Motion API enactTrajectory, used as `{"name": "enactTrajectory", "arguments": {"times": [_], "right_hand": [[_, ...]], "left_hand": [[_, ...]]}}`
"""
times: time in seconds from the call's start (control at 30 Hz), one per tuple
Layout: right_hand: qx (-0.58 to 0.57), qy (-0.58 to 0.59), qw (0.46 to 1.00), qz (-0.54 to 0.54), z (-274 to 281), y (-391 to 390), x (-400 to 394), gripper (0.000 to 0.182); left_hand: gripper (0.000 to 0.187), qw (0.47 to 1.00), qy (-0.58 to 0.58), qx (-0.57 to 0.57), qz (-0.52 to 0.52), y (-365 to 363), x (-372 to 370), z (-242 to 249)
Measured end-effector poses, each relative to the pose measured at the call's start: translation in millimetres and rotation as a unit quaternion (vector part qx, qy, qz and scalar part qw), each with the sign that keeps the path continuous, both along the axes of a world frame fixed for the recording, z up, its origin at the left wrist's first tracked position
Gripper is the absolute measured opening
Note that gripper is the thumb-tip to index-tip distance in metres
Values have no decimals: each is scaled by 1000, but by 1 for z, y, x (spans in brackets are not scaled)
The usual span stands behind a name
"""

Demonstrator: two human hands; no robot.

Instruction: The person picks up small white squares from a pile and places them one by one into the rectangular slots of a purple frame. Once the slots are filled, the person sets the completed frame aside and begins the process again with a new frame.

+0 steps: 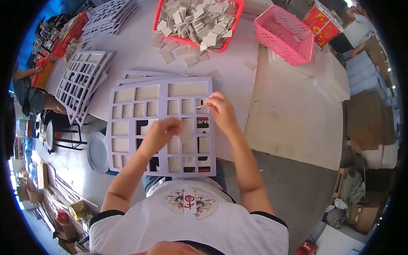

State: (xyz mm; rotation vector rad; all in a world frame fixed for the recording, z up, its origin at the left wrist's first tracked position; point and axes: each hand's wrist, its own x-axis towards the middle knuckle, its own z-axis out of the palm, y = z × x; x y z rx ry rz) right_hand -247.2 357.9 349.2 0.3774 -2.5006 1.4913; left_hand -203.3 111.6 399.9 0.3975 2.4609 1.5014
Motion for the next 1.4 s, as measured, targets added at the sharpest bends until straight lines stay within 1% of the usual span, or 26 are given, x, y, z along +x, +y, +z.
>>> {"name": "enactTrajectory", "arguments": {"times": [0.07,0.1,0.17,0.27,0.3,0.37,0.4,0.5,0.53,0.6,0.67,0.7,0.77,0.8,0.9,0.93,1.0,1.1,1.2,1.23,1.27,1.3,1.37,1.4], "right_hand": [[-12,-21,1000,-20,14,-1,5,10],[-16,-18,1000,-16,13,0,7,11],[-24,-10,1000,-8,14,3,12,14],[-162,-180,970,-13,32,1,40,18],[-164,-186,969,-1,32,2,49,19],[-168,-199,965,19,31,8,69,21],[-163,-213,963,26,31,10,79,16],[-200,-268,942,23,22,16,106,11],[-201,-306,931,21,23,16,114,8],[-189,-337,922,27,20,12,129,8],[-179,-362,914,31,20,6,141,7],[-140,-334,931,36,21,4,144,8],[-60,-276,958,45,23,-2,149,8],[-31,-248,968,29,29,-7,150,8],[-9,-174,984,30,26,-13,153,8],[59,-132,989,33,27,-15,155,9],[193,-45,979,40,31,-17,158,10],[296,-16,941,164,31,-9,153,16],[210,-63,939,264,36,8,132,12],[112,-112,962,221,38,15,120,11],[12,-160,971,176,40,23,104,10],[-90,-206,966,130,42,33,86,9],[-57,-166,984,-29,10,66,24,10],[-10,-97,990,-107,-5,83,-9,12]], "left_hand": [[15,995,-85,28,-44,-7,28,-4],[16,989,-126,43,-67,-9,39,-6],[16,992,-78,11,-103,-10,55,-13],[15,992,17,-35,-124,-7,66,-18],[14,989,54,-51,-126,-5,68,-19],[15,985,67,-72,-140,-4,73,-25],[15,983,74,-82,-148,-3,75,-28],[19,983,48,-103,-141,1,83,-21],[21,981,76,-118,-132,3,87,-21],[24,974,133,-147,-112,5,95,-21],[28,974,150,-130,-107,3,98,-25],[30,974,159,-122,-105,2,99,-26],[34,978,141,-114,-101,1,100,-25],[35,980,132,-110,-99,1,101,-24],[37,978,137,-126,-95,4,100,-25],[36,977,137,-131,-98,5,99,-25],[36,975,137,-141,-103,6,96,-26],[34,966,96,-184,-154,6,86,-19],[27,956,40,-138,-255,-2,55,-4],[24,955,14,-113,-274,-7,37,-3],[21,952,-12,-87,-293,-11,14,-2],[18,947,-39,-61,-312,-10,-8,0],[14,978,-41,-68,-193,0,-49,15],[15,983,-3,-85,-164,5,-73,16]]}}
